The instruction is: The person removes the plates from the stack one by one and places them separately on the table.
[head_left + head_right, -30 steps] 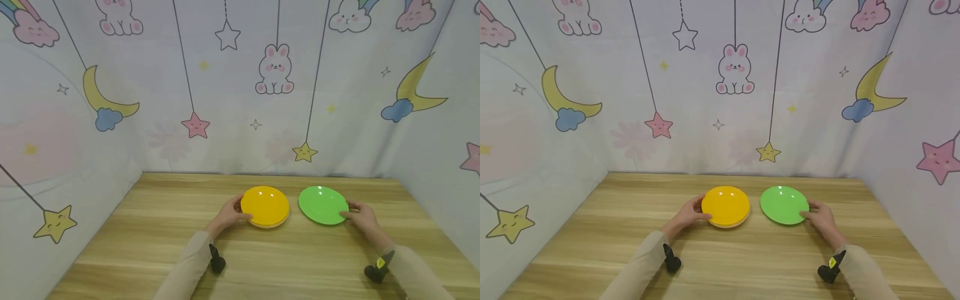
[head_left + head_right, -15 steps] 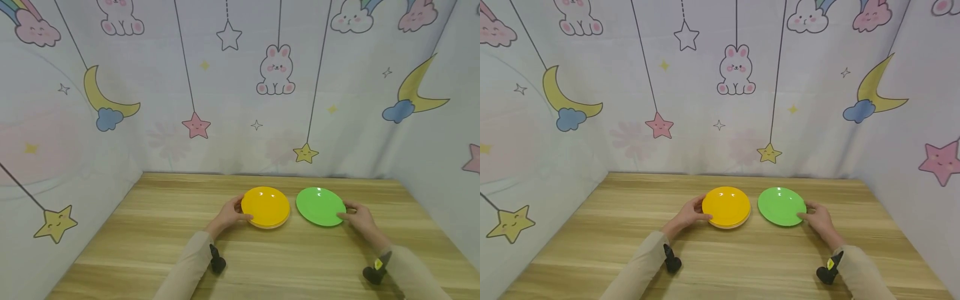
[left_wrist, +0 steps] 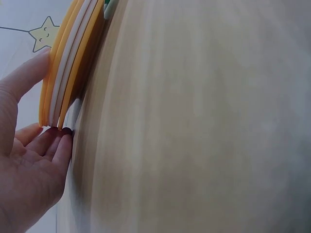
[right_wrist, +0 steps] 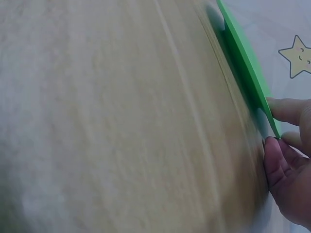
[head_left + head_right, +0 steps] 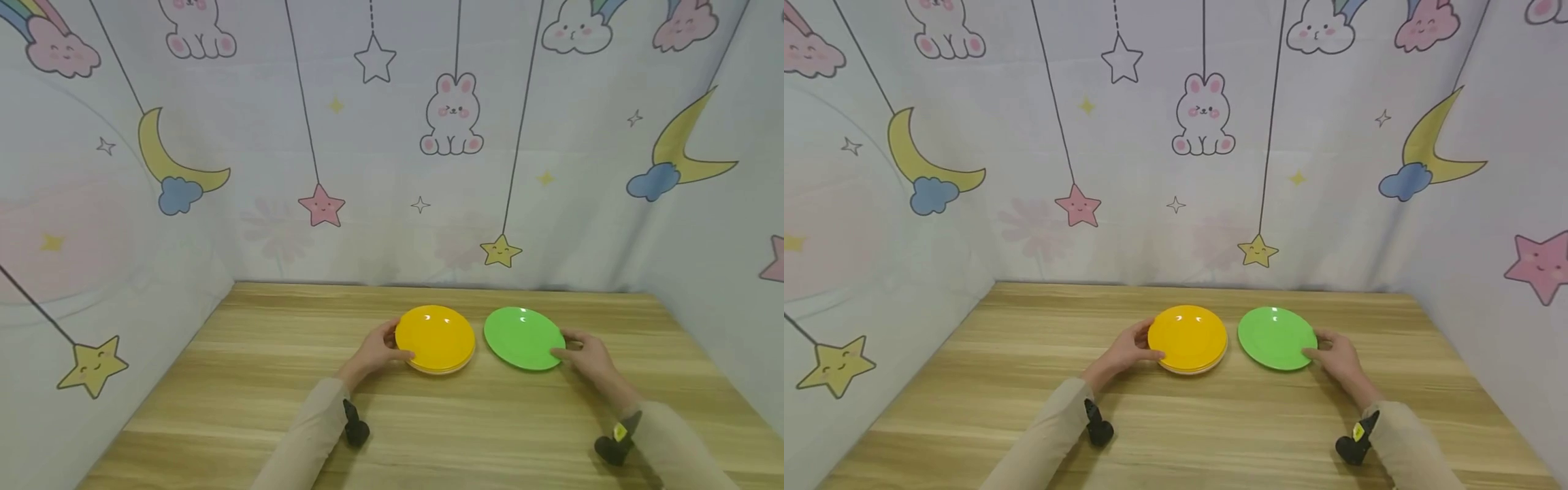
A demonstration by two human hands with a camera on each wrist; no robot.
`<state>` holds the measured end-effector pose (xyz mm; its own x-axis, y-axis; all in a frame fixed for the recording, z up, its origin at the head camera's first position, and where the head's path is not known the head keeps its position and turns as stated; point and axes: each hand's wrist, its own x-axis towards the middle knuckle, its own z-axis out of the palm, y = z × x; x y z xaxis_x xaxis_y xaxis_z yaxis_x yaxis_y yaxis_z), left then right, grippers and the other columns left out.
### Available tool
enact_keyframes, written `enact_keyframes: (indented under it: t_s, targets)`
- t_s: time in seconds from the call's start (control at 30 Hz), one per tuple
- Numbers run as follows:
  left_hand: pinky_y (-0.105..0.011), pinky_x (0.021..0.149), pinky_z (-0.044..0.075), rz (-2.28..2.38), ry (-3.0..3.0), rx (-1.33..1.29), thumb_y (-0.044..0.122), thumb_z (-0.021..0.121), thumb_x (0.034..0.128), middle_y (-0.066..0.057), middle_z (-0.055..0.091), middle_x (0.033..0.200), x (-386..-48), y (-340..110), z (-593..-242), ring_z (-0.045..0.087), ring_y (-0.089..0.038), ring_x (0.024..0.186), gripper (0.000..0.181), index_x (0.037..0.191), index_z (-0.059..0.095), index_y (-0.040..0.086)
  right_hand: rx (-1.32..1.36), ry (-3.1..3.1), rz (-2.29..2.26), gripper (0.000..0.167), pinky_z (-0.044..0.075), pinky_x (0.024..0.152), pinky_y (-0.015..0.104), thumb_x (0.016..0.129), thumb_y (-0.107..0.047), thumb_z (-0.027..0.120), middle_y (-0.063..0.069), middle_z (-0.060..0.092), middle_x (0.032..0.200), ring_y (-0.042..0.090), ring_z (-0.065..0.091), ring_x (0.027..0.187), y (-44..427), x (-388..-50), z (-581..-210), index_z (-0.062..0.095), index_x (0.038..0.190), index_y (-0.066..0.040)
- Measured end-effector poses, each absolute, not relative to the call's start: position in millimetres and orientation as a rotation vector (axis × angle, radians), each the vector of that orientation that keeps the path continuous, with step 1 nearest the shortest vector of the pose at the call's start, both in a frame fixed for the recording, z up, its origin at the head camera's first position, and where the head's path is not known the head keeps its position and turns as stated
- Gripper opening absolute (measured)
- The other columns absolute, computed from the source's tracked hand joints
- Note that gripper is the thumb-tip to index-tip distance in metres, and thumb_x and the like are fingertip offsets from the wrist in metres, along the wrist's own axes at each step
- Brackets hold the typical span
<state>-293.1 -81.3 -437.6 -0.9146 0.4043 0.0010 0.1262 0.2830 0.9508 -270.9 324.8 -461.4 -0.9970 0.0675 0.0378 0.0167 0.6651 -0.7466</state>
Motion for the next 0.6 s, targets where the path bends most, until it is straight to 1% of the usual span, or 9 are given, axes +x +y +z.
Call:
enact_keyframes:
  t_s: [0.2, 0.23, 0.37, 0.47, 0.6]
  targets:
    - [-0.044, 0.104, 0.033, 1.691, 2.294, 0.489, 0.007, 0.071, 0.0771, -0.024, 0.034, 0.14, -292, -82, -435, 0.039, -0.036, 0.124, 0.078, 0.138, 0.025, -0.009, -0.073, -2.826, 1.277, 0.067, 0.047, 0.086, 0.044, 0.084, -0.028, 0.065, 0.034, 0.046, 0.122, 0.045, 0.047, 0.109, 325, -273, -459, 0.038, 0.127, 0.015]
    - [-0.044, 0.104, 0.033, 1.687, 2.3, 0.486, 0.008, 0.071, 0.0772, -0.024, 0.034, 0.14, -291, -82, -434, 0.039, -0.036, 0.124, 0.078, 0.138, 0.025, -0.009, -0.071, -2.828, 1.278, 0.066, 0.046, 0.088, 0.047, 0.084, -0.027, 0.064, 0.034, 0.046, 0.122, 0.046, 0.047, 0.109, 325, -273, -458, 0.038, 0.127, 0.015]
    - [-0.044, 0.104, 0.033, 1.671, 2.313, 0.488, 0.008, 0.071, 0.077, -0.024, 0.034, 0.139, -291, -82, -435, 0.04, -0.036, 0.123, 0.077, 0.137, 0.027, -0.009, -0.067, -2.845, 1.277, 0.065, 0.043, 0.091, 0.051, 0.085, -0.027, 0.062, 0.035, 0.045, 0.122, 0.047, 0.045, 0.111, 326, -274, -454, 0.037, 0.127, 0.016]
    - [-0.045, 0.104, 0.033, 1.67, 2.312, 0.496, 0.008, 0.071, 0.0767, -0.024, 0.034, 0.139, -294, -82, -439, 0.04, -0.036, 0.123, 0.078, 0.138, 0.026, -0.009, -0.056, -2.846, 1.294, 0.065, 0.045, 0.089, 0.047, 0.087, -0.027, 0.06, 0.035, 0.043, 0.123, 0.048, 0.044, 0.112, 326, -274, -450, 0.035, 0.128, 0.016]
    - [-0.044, 0.104, 0.033, 1.681, 2.306, 0.476, 0.01, 0.073, 0.0755, -0.022, 0.034, 0.14, -304, -82, -452, 0.04, -0.035, 0.124, 0.081, 0.139, 0.026, -0.007, -0.027, -2.84, 1.275, 0.063, 0.05, 0.081, 0.037, 0.088, -0.026, 0.058, 0.034, 0.044, 0.123, 0.046, 0.048, 0.109, 325, -275, -441, 0.035, 0.129, 0.016]
